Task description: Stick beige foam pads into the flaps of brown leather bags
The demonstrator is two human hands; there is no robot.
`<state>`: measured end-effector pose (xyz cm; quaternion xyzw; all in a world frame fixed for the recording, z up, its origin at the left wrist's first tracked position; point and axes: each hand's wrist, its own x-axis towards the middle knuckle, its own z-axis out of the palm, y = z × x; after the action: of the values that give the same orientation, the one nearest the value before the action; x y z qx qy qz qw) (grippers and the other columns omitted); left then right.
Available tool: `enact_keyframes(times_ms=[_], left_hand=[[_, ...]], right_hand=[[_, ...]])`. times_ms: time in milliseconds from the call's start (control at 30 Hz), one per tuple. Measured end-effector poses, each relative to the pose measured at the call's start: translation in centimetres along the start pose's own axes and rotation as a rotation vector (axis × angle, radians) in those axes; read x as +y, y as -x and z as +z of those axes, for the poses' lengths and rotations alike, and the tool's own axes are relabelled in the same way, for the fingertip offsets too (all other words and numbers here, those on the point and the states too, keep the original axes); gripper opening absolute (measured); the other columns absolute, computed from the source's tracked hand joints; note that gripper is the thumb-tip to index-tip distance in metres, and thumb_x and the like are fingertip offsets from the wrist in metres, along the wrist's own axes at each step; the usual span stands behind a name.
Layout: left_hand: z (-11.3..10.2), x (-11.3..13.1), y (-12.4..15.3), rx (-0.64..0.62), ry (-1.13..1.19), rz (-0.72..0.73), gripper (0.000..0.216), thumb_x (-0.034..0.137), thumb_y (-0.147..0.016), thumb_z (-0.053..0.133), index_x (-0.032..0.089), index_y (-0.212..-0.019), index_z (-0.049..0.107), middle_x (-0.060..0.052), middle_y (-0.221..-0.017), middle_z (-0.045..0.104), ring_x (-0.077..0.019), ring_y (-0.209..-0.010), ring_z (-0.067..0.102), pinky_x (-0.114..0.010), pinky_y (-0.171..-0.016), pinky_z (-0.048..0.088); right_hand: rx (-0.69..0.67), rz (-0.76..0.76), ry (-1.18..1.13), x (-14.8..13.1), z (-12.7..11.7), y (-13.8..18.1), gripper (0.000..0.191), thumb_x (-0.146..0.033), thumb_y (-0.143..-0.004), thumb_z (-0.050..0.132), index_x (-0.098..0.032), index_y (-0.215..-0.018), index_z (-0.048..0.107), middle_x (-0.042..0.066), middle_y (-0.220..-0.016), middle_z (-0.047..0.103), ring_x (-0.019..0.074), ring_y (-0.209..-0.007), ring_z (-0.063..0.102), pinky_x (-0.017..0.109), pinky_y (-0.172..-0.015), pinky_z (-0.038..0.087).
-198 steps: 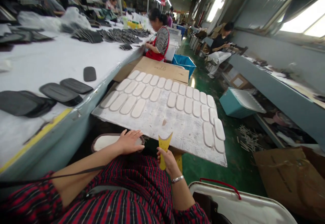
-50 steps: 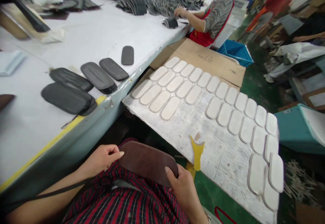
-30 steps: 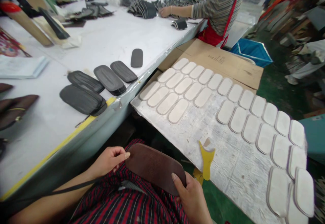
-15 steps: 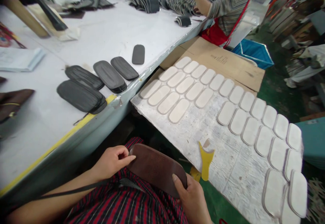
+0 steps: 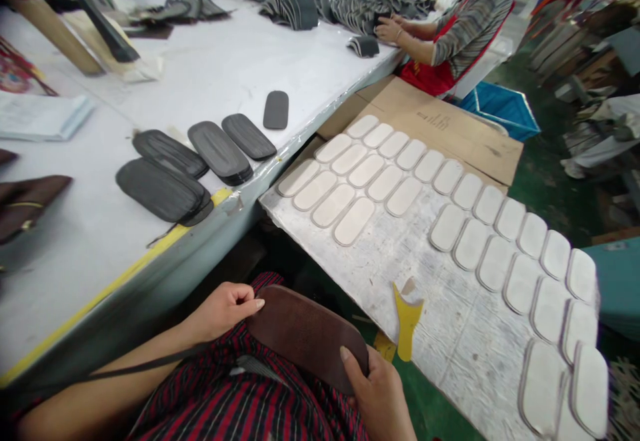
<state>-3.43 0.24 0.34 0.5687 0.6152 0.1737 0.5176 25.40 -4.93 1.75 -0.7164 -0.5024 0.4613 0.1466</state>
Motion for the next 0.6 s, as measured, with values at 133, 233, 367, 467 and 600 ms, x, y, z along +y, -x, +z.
enact_keyframes(times_ms=[133, 233, 367, 467, 600], left_hand=[[-0.1, 0.2, -0.4, -0.021, 0.043, -0.025, 0.036, 0.042, -0.076, 0.049, 0.016, -0.051, 0.046, 0.004, -0.050, 0.046, -0.0103, -0.052, 0.042, -0.021, -0.051, 0.032], [-0.3, 0.2, -0.6, -0.052, 0.027, -0.040, 0.037, 0.045, -0.076, 0.048, 0.016, -0.052, 0.045, 0.005, -0.049, 0.042, -0.0099, -0.051, 0.039, -0.021, -0.050, 0.030], [-0.6, -0.2, -0.7, -0.094, -0.017, -0.072, 0.041, 0.049, -0.077, 0.046, 0.017, -0.053, 0.041, 0.007, -0.048, 0.034, -0.0087, -0.048, 0.033, -0.021, -0.048, 0.026], [-0.7, -0.1, -0.6, -0.114, -0.075, -0.042, 0.042, 0.051, -0.077, 0.045, 0.018, -0.053, 0.039, 0.006, -0.050, 0.034, -0.0093, -0.050, 0.034, -0.021, -0.049, 0.026], [-0.7, 0.3, -0.5, -0.103, -0.226, -0.015, 0.041, 0.050, -0.077, 0.045, 0.018, -0.053, 0.040, 0.005, -0.052, 0.038, -0.0105, -0.053, 0.038, -0.021, -0.050, 0.028]], right_hand=[[-0.115, 0.111, -0.071, -0.4, 0.0, 0.1, 0.035, -0.048, -0.079, 0.047, -0.016, -0.080, 0.062, 0.002, -0.060, 0.057, 0.0128, -0.043, 0.048, 0.022, -0.037, 0.039], [-0.106, 0.100, -0.045, -0.7, -0.1, 0.1, 0.033, -0.046, -0.078, 0.048, -0.016, -0.077, 0.061, 0.002, -0.058, 0.055, 0.0124, -0.043, 0.047, 0.021, -0.037, 0.038], [-0.106, 0.058, -0.014, -0.9, -0.2, 0.1, 0.032, -0.044, -0.080, 0.046, -0.015, -0.078, 0.061, 0.001, -0.059, 0.055, 0.0117, -0.046, 0.046, 0.020, -0.039, 0.038], [-0.110, 0.063, -0.011, -1.1, -0.2, 0.1, 0.030, -0.042, -0.081, 0.045, -0.015, -0.078, 0.060, 0.001, -0.061, 0.056, 0.0113, -0.047, 0.046, 0.020, -0.039, 0.037], [-0.101, 0.051, 0.018, -1.5, -0.7, 0.3, 0.029, -0.040, -0.082, 0.043, -0.016, -0.075, 0.059, 0.001, -0.061, 0.056, 0.0114, -0.047, 0.047, 0.021, -0.042, 0.035]])
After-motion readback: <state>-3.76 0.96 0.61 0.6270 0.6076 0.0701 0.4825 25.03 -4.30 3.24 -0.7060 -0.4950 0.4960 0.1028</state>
